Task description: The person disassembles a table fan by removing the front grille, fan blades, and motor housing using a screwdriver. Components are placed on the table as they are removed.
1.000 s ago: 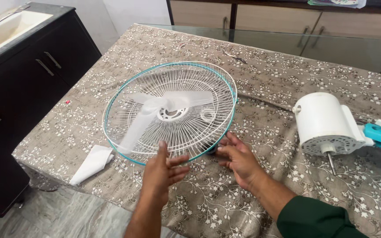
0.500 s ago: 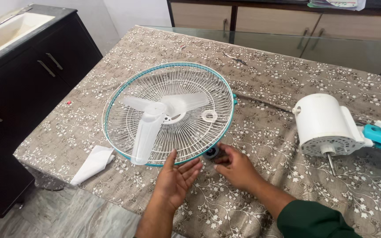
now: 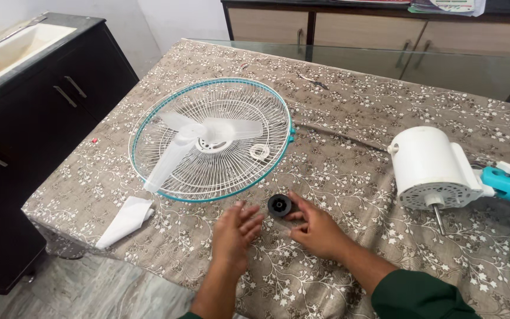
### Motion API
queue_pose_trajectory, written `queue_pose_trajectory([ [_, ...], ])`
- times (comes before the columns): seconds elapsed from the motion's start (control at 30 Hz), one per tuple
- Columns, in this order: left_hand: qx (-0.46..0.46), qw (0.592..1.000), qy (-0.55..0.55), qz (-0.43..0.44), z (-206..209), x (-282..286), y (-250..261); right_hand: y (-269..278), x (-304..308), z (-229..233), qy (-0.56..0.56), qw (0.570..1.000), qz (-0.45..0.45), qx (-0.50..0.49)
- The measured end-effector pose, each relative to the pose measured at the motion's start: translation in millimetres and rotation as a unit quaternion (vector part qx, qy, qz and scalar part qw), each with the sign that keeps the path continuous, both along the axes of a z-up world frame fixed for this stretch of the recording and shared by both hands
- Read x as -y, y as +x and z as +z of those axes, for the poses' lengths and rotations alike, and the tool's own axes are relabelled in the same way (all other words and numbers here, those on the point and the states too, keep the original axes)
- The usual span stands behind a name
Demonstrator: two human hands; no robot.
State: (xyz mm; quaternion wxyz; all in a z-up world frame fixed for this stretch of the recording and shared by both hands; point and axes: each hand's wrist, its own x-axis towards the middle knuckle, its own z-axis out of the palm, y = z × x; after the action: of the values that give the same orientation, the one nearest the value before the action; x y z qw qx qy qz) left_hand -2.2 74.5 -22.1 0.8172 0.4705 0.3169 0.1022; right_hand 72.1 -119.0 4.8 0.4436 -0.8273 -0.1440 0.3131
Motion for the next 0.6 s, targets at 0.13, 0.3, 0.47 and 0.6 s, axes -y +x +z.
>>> queue_pose_trajectory([
  [0.13, 0.110, 0.930, 0.346, -0.059, 2.9, 37.2, -0.8, -6.6, 13.0, -10.9, 0.136, 0.984, 0.045, 0.102],
  [0.3, 0.143, 0.714, 0.664, -0.167, 14.1, 64.4, -4.1, -24.0, 60.0, -3.5, 0.022, 0.957, 0.061, 0.282],
  [0.47, -0.031, 0.643, 0.723, -0.251, 21.2, 78.4, 8.7, -34.7, 122.3, 8.9, 0.003, 0.943, 0.017, 0.331],
  [0.6, -0.145, 0.649, 0.722, -0.193, 24.4, 74.4, 21.6, -43.0, 178.9, 8.4, -0.014, 0.955, -0.104, 0.279],
])
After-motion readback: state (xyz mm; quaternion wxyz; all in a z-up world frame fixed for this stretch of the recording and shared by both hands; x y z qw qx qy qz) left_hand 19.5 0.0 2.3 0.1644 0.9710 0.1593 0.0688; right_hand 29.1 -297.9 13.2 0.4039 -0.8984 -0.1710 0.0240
